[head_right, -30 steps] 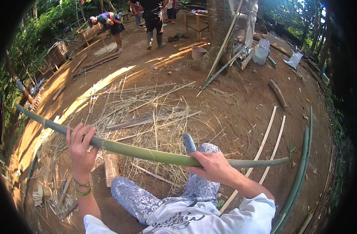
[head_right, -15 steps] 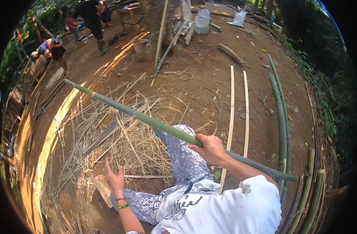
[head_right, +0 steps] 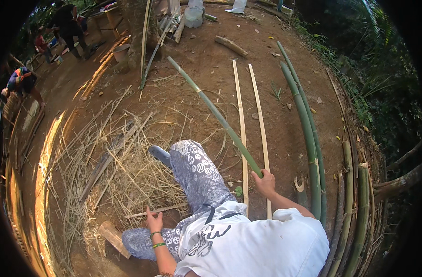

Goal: The person sits on the ground and uses a large knife to split long bamboo poles into thin strips. They repeatedly shave the edges and split the bamboo lengthwise, accumulating a pile of finished strips and debris.

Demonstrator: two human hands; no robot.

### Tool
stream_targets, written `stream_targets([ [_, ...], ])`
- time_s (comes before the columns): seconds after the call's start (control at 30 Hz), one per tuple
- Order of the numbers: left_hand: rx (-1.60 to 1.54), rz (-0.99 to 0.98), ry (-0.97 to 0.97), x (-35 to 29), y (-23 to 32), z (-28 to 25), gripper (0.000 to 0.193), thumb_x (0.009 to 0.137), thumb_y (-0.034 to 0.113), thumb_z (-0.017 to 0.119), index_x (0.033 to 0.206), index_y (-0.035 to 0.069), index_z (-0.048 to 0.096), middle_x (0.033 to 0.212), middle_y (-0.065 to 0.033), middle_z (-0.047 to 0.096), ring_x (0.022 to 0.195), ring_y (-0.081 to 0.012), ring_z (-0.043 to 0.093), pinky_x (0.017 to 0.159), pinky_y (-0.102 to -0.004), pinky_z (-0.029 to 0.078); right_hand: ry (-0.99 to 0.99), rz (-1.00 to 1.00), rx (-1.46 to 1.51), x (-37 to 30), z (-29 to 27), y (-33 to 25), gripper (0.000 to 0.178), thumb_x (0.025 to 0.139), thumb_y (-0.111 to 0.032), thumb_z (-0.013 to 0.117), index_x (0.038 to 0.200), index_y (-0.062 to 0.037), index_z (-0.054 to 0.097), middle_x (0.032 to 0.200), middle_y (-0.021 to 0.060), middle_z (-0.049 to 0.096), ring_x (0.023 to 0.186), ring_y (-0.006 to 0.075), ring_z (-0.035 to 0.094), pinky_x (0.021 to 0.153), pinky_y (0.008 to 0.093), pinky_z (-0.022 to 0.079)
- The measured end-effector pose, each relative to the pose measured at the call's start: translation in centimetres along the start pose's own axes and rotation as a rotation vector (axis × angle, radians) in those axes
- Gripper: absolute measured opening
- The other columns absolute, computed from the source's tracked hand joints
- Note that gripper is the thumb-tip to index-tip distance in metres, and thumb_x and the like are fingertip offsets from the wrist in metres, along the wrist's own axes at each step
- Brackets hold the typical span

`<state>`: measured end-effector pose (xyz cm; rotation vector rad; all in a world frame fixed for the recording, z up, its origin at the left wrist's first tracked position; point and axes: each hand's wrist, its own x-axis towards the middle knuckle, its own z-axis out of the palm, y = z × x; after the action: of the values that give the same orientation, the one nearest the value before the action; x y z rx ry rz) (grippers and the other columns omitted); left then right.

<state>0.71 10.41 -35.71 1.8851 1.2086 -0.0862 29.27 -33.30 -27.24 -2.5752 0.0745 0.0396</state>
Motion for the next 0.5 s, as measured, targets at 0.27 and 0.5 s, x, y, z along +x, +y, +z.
stream_targets([
  [0.27,0.089,-0.076,-0.065,0.5,1.0,0.5,0.083,0.091,0.026,0.071,0.158,0.011,0.025,0.117,-0.0149,0.065,0.111,-0.0336,0.061,0.098,-0.0470,0.048,0.069,0.298,0.039,-2.2,1.2,4.2,0.048,0.085,-0.047,0.074,0.090,0.0013,0.073,0.073,0.0159,0.070,0.072,0.0284,0.071,0.068,0.0409,0.052],
  [0.5,0.173,-0.117,-0.136,0.1,1.4,0.4,0.078,0.095,0.026,0.068,0.159,0.015,0.025,0.120,-0.0134,0.065,0.106,-0.0328,0.062,0.094,-0.0490,0.050,0.160,0.405,0.079,-2.9,3.6,8.0,0.054,0.084,-0.051,0.072,0.087,0.0031,0.072,0.079,0.0240,0.070,0.079,0.0389,0.071,0.073,0.0472,0.052],
])
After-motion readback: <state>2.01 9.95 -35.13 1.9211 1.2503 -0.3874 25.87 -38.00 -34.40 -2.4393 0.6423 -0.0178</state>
